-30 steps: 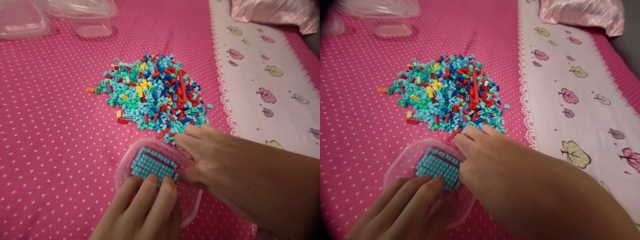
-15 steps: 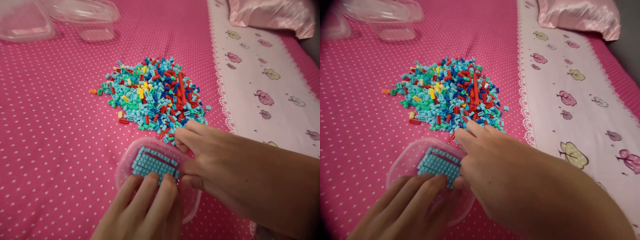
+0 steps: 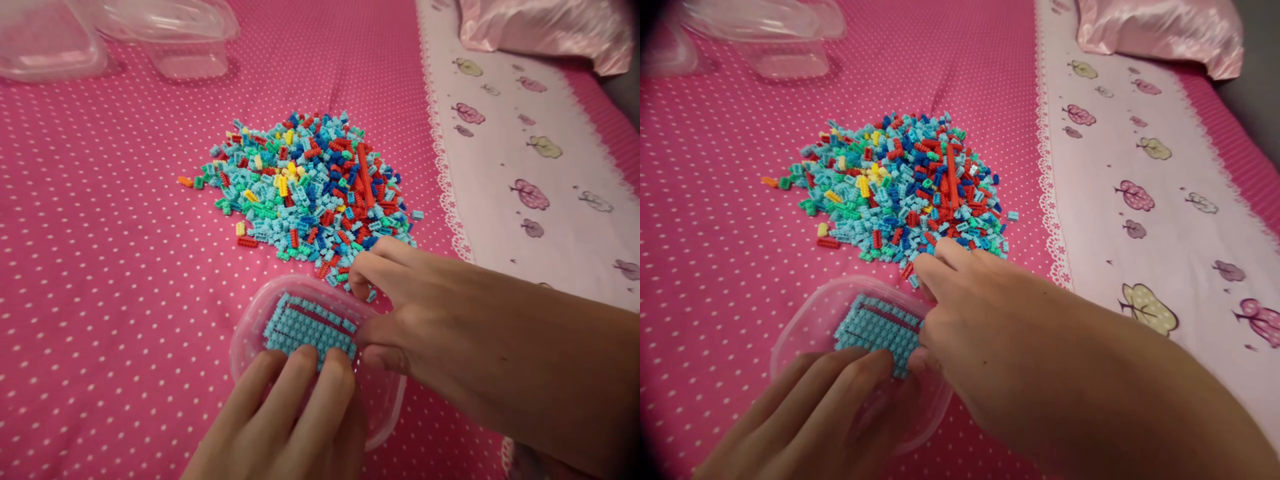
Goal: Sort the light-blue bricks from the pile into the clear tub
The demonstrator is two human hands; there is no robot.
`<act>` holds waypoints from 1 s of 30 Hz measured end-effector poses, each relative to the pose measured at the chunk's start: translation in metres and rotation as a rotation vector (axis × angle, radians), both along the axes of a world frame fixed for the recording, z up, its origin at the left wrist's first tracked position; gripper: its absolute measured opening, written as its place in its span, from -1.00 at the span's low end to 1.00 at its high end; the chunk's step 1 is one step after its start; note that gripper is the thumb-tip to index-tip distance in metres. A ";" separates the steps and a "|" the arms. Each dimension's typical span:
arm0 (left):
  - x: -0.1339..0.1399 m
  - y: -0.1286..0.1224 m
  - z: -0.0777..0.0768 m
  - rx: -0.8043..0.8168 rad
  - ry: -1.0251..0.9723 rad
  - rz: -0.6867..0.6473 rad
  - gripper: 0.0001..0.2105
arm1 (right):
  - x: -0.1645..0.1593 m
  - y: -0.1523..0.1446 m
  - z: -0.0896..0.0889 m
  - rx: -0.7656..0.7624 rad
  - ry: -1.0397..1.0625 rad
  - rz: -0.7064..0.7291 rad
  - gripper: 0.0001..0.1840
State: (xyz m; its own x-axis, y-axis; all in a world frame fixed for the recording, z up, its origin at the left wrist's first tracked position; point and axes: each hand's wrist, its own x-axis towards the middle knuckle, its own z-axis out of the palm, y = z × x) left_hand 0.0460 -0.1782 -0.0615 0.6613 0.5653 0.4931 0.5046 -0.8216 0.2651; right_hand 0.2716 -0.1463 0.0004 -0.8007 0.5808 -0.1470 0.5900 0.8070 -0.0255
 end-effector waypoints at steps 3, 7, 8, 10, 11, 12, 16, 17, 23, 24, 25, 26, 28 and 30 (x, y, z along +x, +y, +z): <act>0.000 0.000 0.000 -0.011 -0.008 0.008 -0.87 | 0.000 -0.001 -0.001 -0.007 -0.008 0.012 -0.86; 0.001 0.000 -0.001 -0.025 -0.036 0.017 -0.87 | 0.000 -0.002 0.000 -0.035 -0.021 0.018 -0.83; 0.001 0.000 -0.001 -0.025 -0.044 0.022 -0.87 | 0.000 -0.002 0.000 -0.036 -0.026 0.015 -0.84; 0.001 0.001 -0.002 -0.017 -0.058 0.028 -0.87 | -0.001 -0.002 0.000 -0.029 -0.022 0.014 -0.86; 0.001 0.001 -0.002 -0.013 -0.061 0.028 -0.87 | -0.002 -0.001 0.000 -0.023 -0.017 0.012 -0.87; 0.001 0.001 -0.002 -0.004 -0.057 0.025 -0.87 | -0.002 -0.001 0.000 -0.017 -0.010 0.006 -0.88; 0.000 0.000 -0.001 0.012 -0.020 0.013 -0.86 | 0.001 -0.003 0.002 -0.055 0.024 -0.027 -0.91; 0.000 0.000 -0.001 0.015 -0.018 0.012 -0.85 | 0.003 -0.005 0.002 -0.068 0.035 -0.035 -0.96; 0.003 -0.002 0.002 0.057 0.026 0.030 -0.78 | 0.002 -0.010 0.004 0.002 0.067 -0.159 -0.82; 0.004 -0.002 0.002 0.064 0.028 0.035 -0.78 | -0.001 -0.011 0.005 0.016 0.068 -0.167 -0.84; 0.004 -0.002 0.002 0.068 0.023 0.042 -0.78 | -0.003 -0.011 0.005 0.027 0.073 -0.168 -0.87; 0.005 -0.003 0.002 0.071 0.016 0.051 -0.78 | -0.006 -0.011 0.005 0.035 0.077 -0.169 -0.90; 0.006 -0.003 0.001 0.074 0.011 0.064 -0.78 | -0.011 -0.010 0.006 0.035 0.087 -0.167 -0.92; 0.006 -0.004 0.001 0.084 0.015 0.071 -0.79 | -0.013 -0.009 0.005 0.041 0.091 -0.163 -0.92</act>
